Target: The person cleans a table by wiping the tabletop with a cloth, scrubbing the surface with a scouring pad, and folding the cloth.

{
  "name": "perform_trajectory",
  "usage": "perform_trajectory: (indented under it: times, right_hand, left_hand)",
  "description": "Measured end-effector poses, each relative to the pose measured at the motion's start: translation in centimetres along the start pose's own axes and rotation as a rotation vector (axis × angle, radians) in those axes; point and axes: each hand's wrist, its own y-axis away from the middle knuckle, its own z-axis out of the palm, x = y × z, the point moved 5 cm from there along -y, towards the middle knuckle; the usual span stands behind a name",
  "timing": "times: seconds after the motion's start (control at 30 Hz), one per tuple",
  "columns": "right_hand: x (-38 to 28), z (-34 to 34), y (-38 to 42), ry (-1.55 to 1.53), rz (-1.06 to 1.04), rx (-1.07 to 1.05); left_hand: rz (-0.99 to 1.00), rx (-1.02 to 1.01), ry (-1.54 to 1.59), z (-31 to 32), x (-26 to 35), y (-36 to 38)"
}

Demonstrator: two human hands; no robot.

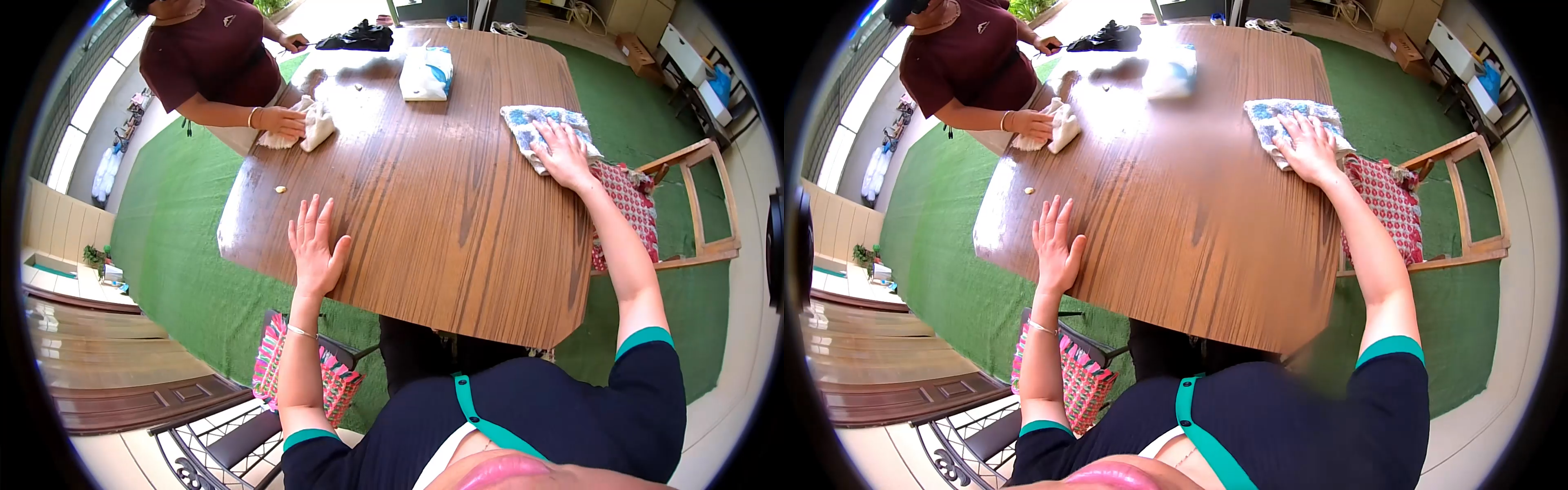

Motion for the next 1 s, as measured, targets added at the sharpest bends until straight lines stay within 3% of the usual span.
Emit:
perform_trajectory:
  times: [0.2, 0.37, 0.7, 0.87, 1.0]
  right_hand:
    - [-0.2, 0.9, -11.5, 0.048, 0.261, -0.028]
    - [0.9, 3.6, -11.4, 0.01, 0.141, 0.066]
    - [-4.8, 0.8, 2.8, -0.04, -0.106, 0.06]
    - [-15.2, -3.7, 11.2, -0.086, -0.134, -0.155]
    - [-21.5, -1.9, 14.7, -0.184, -0.412, -0.163]
  left_hand:
    - [-0.006, -0.046, 0.032, 0.2, 0.1, -0.2]
    - [-0.023, -0.014, 0.08, -0.2, 0.3, 0.0]
    - [0.001, 0.059, 0.08, 0.7, -0.3, 0.6]
    - [0.044, 0.084, 0.107, 1.1, -0.4, 0.8]
    - [0.064, 0.094, 0.172, 0.5, -0.2, 0.7]
